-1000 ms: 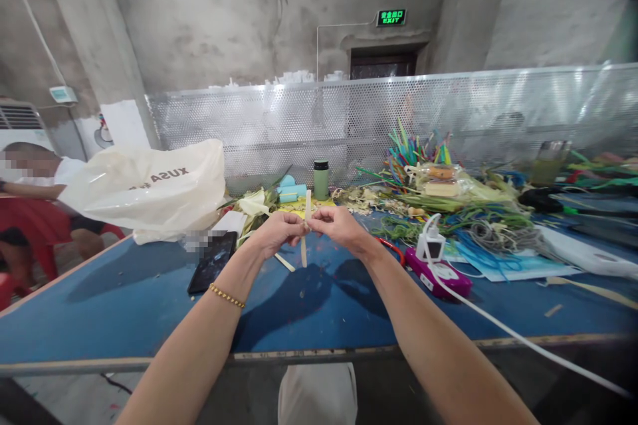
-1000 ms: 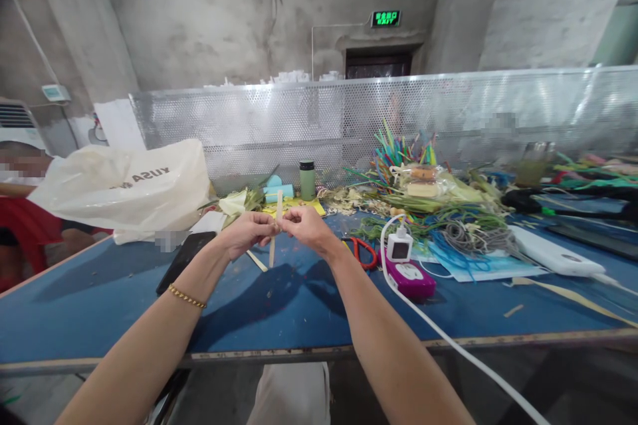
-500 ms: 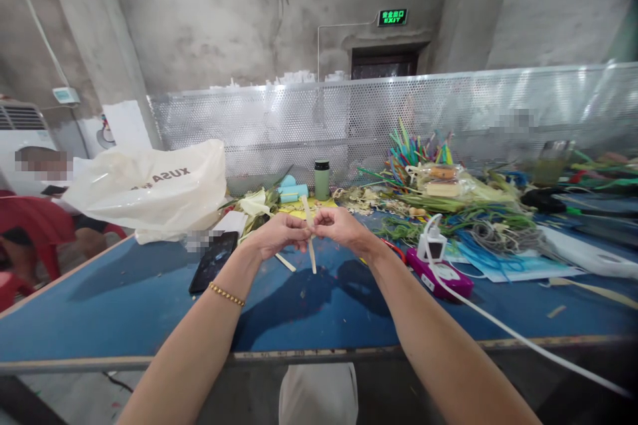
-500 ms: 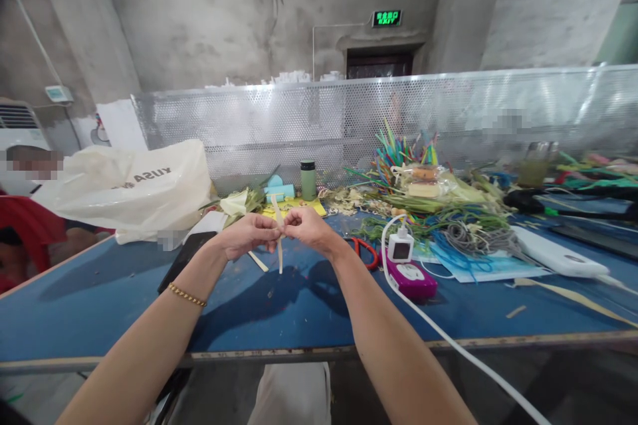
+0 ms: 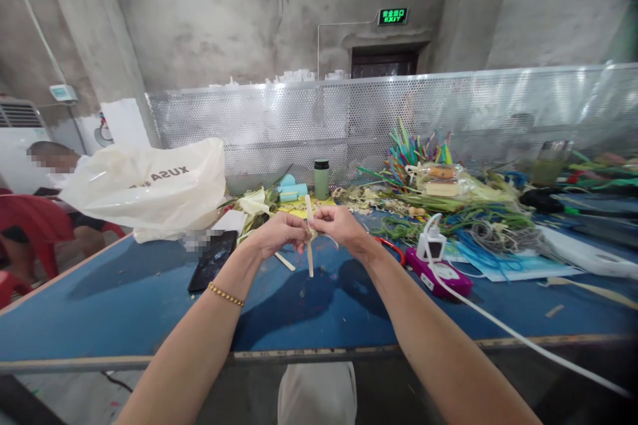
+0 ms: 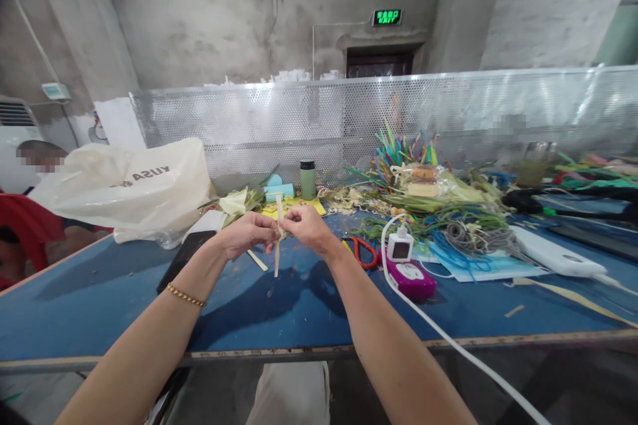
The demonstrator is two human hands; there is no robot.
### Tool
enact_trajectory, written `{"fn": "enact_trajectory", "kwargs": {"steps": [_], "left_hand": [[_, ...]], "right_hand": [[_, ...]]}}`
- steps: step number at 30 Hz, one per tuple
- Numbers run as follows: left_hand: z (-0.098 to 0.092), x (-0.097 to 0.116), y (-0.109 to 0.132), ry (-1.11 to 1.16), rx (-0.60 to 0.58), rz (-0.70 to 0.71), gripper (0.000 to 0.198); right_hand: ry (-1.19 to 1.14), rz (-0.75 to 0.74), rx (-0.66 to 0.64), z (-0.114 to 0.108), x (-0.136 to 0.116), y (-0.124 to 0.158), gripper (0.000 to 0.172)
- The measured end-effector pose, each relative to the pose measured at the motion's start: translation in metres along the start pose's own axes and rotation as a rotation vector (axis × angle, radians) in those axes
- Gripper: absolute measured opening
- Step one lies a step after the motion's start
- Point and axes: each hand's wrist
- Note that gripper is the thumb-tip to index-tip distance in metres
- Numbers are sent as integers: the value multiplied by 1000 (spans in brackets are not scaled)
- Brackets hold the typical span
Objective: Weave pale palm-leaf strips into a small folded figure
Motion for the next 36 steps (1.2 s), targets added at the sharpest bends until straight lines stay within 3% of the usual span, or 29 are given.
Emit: {"fn": "enact_trajectory", "kwargs": {"steps": [3, 9, 17, 27, 36], "left_hand": [[-2, -2, -2, 36, 22, 12, 4], [-5, -2, -7, 212, 177, 11, 13], [-6, -4, -6, 184, 74, 55, 24], [3, 2, -5, 139, 197, 90, 19], [4, 2, -6, 124, 195, 110, 22]], "right_hand": [[-14, -31, 1, -1, -3, 1, 26], [-24, -28, -19, -7, -10, 4, 22], [3, -34, 13, -10, -12, 5, 19], [-213, 96, 36, -7, -9, 1, 25], [-204, 128, 118, -7, -8, -1, 25]]}}
Point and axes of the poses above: each hand's wrist, its own y-axis away from the middle knuckle, its own z-axis out of the palm, x = y × z, and after that the axes turned 1 degree about z, right-handed
